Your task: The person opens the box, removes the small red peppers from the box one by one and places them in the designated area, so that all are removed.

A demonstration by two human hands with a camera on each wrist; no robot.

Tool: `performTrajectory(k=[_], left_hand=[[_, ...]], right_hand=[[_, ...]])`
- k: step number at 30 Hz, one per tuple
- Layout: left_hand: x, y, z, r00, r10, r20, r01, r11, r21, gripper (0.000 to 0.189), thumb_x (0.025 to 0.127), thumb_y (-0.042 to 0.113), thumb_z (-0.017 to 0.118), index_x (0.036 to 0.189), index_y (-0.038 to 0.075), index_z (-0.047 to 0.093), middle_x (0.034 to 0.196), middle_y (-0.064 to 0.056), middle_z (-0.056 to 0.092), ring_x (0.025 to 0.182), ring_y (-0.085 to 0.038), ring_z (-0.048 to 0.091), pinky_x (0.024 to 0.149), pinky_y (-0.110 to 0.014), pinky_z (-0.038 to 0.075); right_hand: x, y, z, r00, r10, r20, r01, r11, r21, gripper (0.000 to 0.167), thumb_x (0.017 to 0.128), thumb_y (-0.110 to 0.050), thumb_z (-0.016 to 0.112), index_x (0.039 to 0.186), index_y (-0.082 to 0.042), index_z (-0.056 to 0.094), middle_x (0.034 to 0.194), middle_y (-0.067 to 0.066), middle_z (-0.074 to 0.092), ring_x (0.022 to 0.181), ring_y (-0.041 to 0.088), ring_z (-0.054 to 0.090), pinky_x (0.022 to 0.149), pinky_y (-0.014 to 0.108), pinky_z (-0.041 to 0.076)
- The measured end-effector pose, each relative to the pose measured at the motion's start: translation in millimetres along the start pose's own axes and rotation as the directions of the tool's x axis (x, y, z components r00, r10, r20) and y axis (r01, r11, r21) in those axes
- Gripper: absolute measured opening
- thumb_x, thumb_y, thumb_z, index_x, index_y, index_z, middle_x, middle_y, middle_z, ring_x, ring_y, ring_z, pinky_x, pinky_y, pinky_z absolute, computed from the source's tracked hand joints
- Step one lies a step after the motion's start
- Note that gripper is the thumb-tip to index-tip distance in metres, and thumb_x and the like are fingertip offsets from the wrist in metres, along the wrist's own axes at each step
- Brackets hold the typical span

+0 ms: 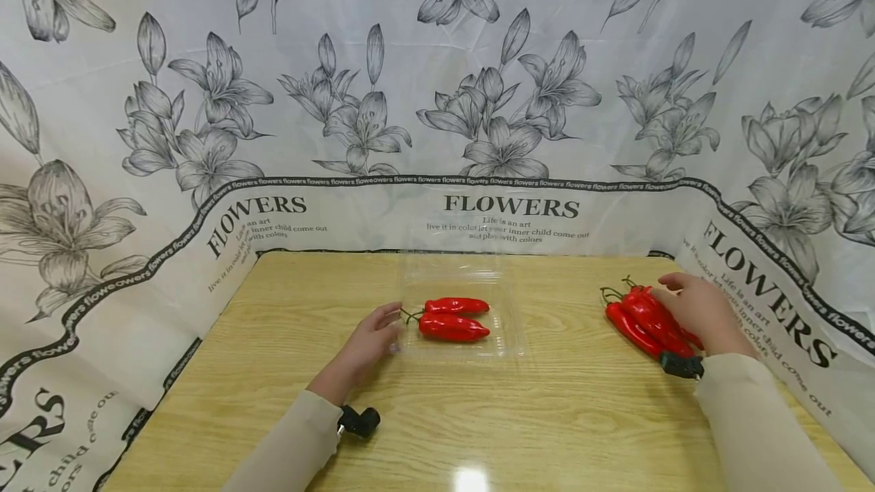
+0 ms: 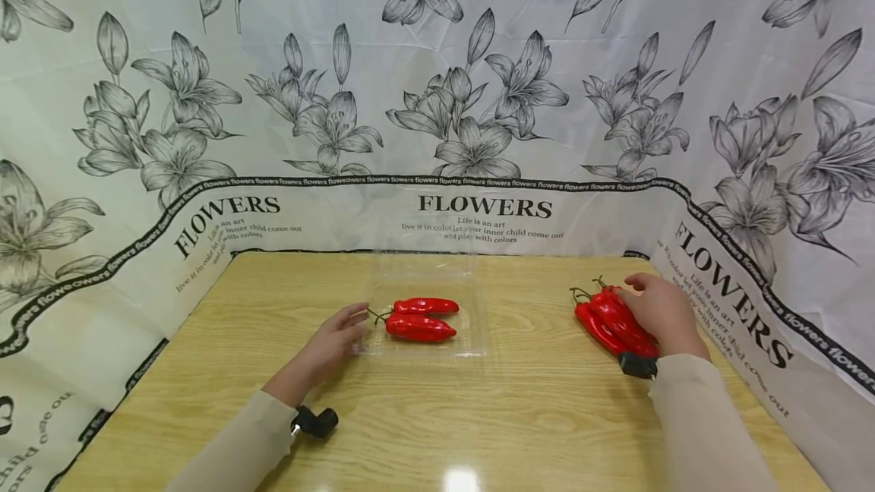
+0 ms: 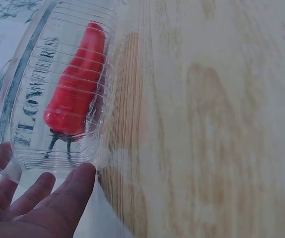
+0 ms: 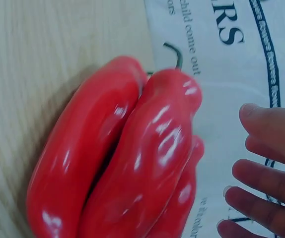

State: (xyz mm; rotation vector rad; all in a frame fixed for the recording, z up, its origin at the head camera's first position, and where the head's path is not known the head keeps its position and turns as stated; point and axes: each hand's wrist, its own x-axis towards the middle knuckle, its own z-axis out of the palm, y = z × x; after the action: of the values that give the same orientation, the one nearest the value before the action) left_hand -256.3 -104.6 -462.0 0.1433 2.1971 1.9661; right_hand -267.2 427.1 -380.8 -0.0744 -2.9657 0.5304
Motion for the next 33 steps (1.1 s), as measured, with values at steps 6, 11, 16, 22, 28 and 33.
performTrajectory(k=[6,11,16,22,28,33], left_hand=[[-0.1,0.6,-0.4,1.0,-0.004,0.008,0.004,1.0,-0.005,0.05,0.101,0.012,0.048,0.149,0.009,0.036,0.154,-0.02,0.035,0.137,-0.037,0.04,0.09,-0.035,0.049],[0.2,0.7,-0.3,1.0,-0.011,0.009,0.011,1.0,-0.003,0.05,0.1,0.011,0.048,0.149,0.01,0.036,0.154,-0.019,0.036,0.137,-0.037,0.041,0.092,-0.038,0.05],[0.7,-0.2,1.0,1.0,-0.003,0.008,0.003,1.0,0.01,0.05,0.101,0.01,0.046,0.149,0.008,0.035,0.153,-0.021,0.035,0.136,-0.038,0.041,0.085,-0.033,0.05],[0.9,0.9,2.1,1.0,-0.008,0.002,0.008,1.0,0.022,0.05,0.101,0.012,0.047,0.149,0.01,0.035,0.154,-0.019,0.035,0.135,-0.035,0.042,0.082,-0.031,0.049],[0.4,2.7,3.8,1.0,-0.005,-0.014,0.006,0.998,0.061,0.05,0.101,0.014,0.047,0.15,0.013,0.036,0.156,-0.014,0.034,0.137,-0.032,0.039,0.088,-0.035,0.048],[0.5,2.8,5.4,1.0,0.009,-0.023,-0.006,0.994,0.109,0.051,0.102,0.015,0.046,0.151,0.014,0.034,0.158,-0.008,0.032,0.133,-0.028,0.038,0.089,-0.035,0.044]], right_hand=[[0.0,-26.7,-5.9,0.998,-0.055,0.02,0.055,0.998,0.003,0.067,0.095,-0.052,0.052,0.133,0.003,0.051,0.131,0.034,0.049,0.112,0.051,0.049,0.089,0.062,0.042],[1.4,-46.4,-5.9,0.99,-0.141,0.03,0.142,0.989,-0.031,0.062,0.094,-0.048,0.056,0.132,0.002,0.052,0.128,0.033,0.053,0.11,0.05,0.052,0.09,0.062,0.042],[1.3,-68.1,-6.2,0.978,-0.207,0.035,0.208,0.978,-0.033,0.055,0.093,-0.039,0.061,0.131,0.001,0.054,0.126,0.033,0.055,0.109,0.05,0.054,0.092,0.063,0.042],[-1.3,-91.9,-6.4,0.969,-0.237,0.069,0.24,0.97,-0.027,0.058,0.093,-0.041,0.061,0.133,0.0,0.053,0.13,0.031,0.054,0.114,0.049,0.052,0.095,0.064,0.04],[-2.9,-109.1,-0.6,0.964,-0.25,0.094,0.25,0.968,0.005,0.061,0.093,-0.044,0.061,0.137,-0.002,0.051,0.134,0.03,0.052,0.12,0.049,0.049,0.098,0.064,0.038],[-3.4,-121.9,8.4,0.957,-0.271,0.1,0.271,0.962,0.018,0.062,0.092,-0.044,0.062,0.137,-0.004,0.051,0.136,0.029,0.052,0.122,0.048,0.048,0.099,0.063,0.039]])
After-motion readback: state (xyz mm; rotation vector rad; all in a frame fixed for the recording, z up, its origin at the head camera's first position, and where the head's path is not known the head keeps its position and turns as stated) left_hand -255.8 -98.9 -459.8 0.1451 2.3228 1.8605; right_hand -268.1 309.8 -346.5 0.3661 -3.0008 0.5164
